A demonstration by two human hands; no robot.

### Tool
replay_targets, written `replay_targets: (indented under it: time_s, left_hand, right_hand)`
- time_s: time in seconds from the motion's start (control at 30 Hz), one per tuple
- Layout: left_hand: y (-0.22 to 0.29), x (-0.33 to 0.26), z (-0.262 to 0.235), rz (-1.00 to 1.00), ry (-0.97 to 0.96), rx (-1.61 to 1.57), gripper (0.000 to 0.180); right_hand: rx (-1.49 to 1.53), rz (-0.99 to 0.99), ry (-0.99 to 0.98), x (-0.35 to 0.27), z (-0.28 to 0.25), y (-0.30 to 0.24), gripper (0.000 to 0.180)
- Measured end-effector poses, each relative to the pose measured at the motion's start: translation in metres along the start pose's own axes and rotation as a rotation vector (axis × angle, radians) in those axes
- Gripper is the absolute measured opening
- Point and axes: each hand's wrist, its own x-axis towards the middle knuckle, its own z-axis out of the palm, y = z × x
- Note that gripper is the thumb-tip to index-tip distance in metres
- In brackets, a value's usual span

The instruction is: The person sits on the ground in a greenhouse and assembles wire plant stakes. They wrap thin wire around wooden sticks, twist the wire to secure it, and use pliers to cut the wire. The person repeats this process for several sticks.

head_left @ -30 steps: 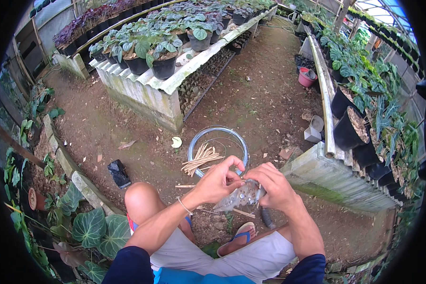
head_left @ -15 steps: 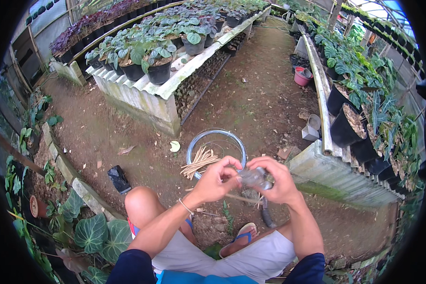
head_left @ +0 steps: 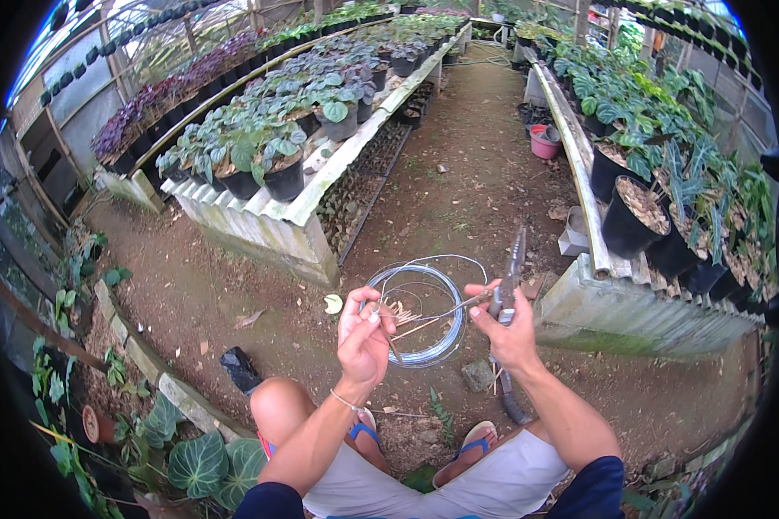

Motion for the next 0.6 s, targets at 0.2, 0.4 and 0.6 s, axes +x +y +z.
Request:
replay_targets:
  time_s: [0.2, 0.4, 0.6]
  left_hand:
    - [-0.006, -0.003, 0.004, -0.214, -0.042, 0.07, 0.046]
    - [0.002, 0.002, 0.005, -0.671, -0.17, 0.267, 0.053]
    - [-0.009, -0.009, 0.011, -0.713, -0.15, 0.142, 0.03]
  right_hand:
    - [0.055, 0.003, 0.046, 0.003, -0.006, -0.001, 0.027]
    - [-0.06, 0.086, -0.21, 0.011, -0.03, -0.013, 0.022]
    - [-0.25, 0.2, -0.358, 0.009, -0.027, -0.006, 0.026]
